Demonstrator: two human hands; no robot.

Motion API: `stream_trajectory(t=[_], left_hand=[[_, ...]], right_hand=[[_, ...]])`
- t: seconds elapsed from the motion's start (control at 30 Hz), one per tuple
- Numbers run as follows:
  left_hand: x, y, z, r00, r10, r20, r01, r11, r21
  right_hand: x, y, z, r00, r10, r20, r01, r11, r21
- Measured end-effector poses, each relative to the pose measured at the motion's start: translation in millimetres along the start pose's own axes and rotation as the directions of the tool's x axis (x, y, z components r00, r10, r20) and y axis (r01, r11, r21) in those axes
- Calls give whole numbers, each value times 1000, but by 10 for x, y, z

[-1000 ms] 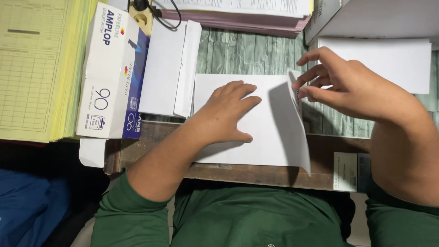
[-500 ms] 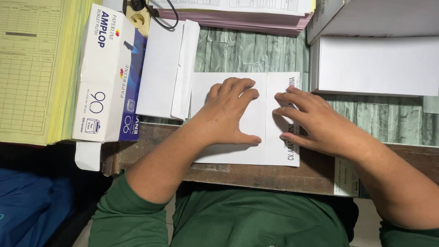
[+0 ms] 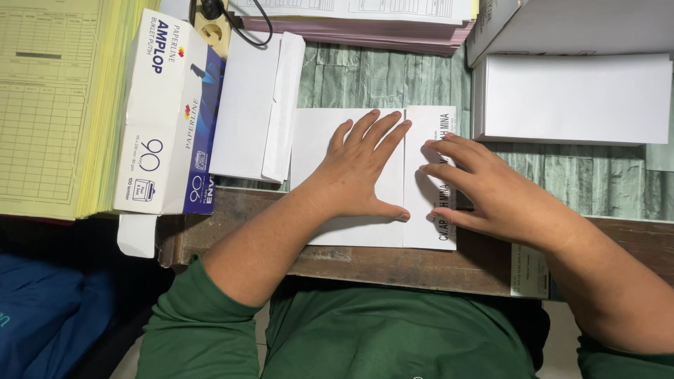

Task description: Folding printed documents and inserting them into envelopes

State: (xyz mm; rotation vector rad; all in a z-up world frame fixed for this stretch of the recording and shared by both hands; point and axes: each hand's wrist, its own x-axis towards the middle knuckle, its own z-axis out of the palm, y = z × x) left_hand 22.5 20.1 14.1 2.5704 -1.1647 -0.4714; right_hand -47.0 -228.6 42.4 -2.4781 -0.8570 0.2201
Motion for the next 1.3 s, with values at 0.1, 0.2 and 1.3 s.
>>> stream_trajectory(t=[0.1,0.2,1.3], left_hand=[[-4,-7,-11,1000,-10,23,10,1000,13],[-5,-31,12,1000,3,-12,-3,1000,7],[-6,-42,-7,1000,14,-26,-14,1000,15]], right_hand=[[4,10,24,999,-33,-6,33,997,-68],[-4,65,101,999,-22,33,26,994,-105],[-2,15,218,997,73,-6,-73,982,-175]])
